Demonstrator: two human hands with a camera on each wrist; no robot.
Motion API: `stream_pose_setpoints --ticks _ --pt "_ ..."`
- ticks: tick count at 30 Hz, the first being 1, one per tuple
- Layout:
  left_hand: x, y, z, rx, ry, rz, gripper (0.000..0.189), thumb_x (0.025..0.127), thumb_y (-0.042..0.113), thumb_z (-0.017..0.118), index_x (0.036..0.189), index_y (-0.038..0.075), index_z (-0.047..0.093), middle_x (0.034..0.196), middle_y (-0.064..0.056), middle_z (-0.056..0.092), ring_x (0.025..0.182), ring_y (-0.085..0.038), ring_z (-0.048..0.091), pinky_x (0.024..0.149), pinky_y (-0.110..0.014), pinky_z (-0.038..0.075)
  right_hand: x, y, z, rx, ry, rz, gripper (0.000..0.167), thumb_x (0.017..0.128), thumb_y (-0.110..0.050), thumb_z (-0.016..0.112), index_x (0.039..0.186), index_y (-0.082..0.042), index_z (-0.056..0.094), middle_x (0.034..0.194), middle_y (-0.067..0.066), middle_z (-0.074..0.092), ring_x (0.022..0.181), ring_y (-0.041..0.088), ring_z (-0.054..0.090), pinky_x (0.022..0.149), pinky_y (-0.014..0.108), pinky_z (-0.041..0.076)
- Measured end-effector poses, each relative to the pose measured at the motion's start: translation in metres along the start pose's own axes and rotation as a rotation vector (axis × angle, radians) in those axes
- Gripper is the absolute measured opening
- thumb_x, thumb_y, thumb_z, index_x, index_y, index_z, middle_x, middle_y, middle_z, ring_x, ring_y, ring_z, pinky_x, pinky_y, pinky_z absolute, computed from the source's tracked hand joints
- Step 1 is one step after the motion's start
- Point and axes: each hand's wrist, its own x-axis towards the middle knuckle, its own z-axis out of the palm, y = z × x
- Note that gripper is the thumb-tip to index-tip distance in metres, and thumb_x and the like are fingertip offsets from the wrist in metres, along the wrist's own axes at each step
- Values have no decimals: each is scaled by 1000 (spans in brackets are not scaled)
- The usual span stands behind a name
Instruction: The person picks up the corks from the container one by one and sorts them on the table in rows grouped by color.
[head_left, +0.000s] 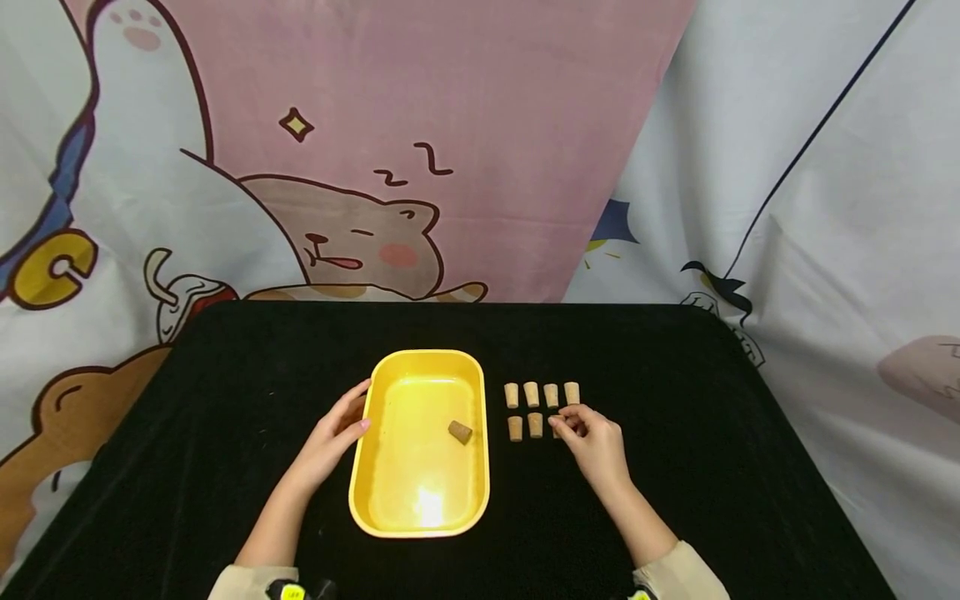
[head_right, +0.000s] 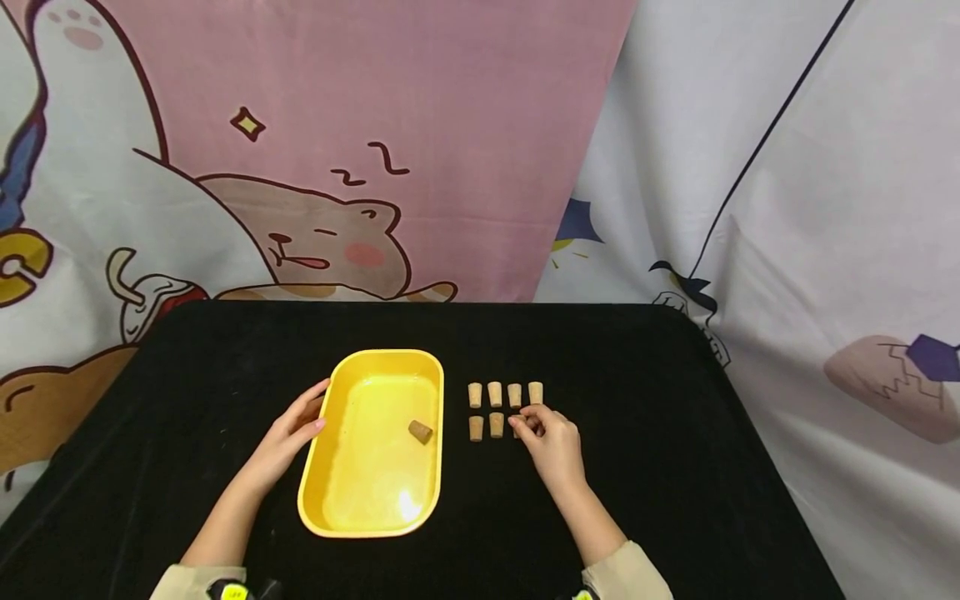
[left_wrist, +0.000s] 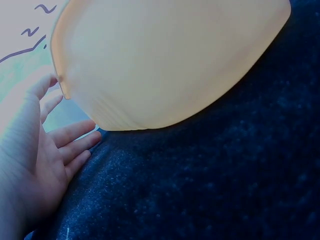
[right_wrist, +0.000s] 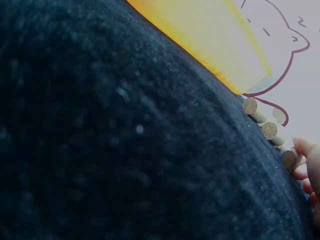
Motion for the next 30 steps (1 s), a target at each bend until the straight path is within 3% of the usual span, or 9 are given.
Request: stream_pose_setpoints --ticks 10,18,26,30 --pt "-1 0 1 6 11 2 56 99 19 52 150 17 30 144 -20 41 122 -35 49 95 -40 45 0 2 5 -29 -11 -26 13 83 -22 75 90 -13 69 74 -7 57 63 3 50 57 24 47" --pt "0 1 1 25 17 -4 56 99 20 52 150 16 30 143 -21 41 122 -37 49 95 -46 44 0 0 2 -81 -27 -19 21 84 -26 74 99 -12 69 76 -6 56 64 6 50 57 25 46" --pt "1 2 2 11 10 -11 55 99 19 53 150 16 31 142 -22 42 121 -38 49 94 -48 44 2 -10 -14 -81 73 -97 24 82 -22 76 101 -8 69 77 -5 57 65 5 49 56 26 46" --pt "0 3 2 11 19 -20 56 99 20 53 150 16 31 143 -21 42 121 -38 49 94 -47 45 7 -21 -23 -43 81 -149 25 81 -21 77 101 -8 70 77 -6 57 67 5 50 58 27 47"
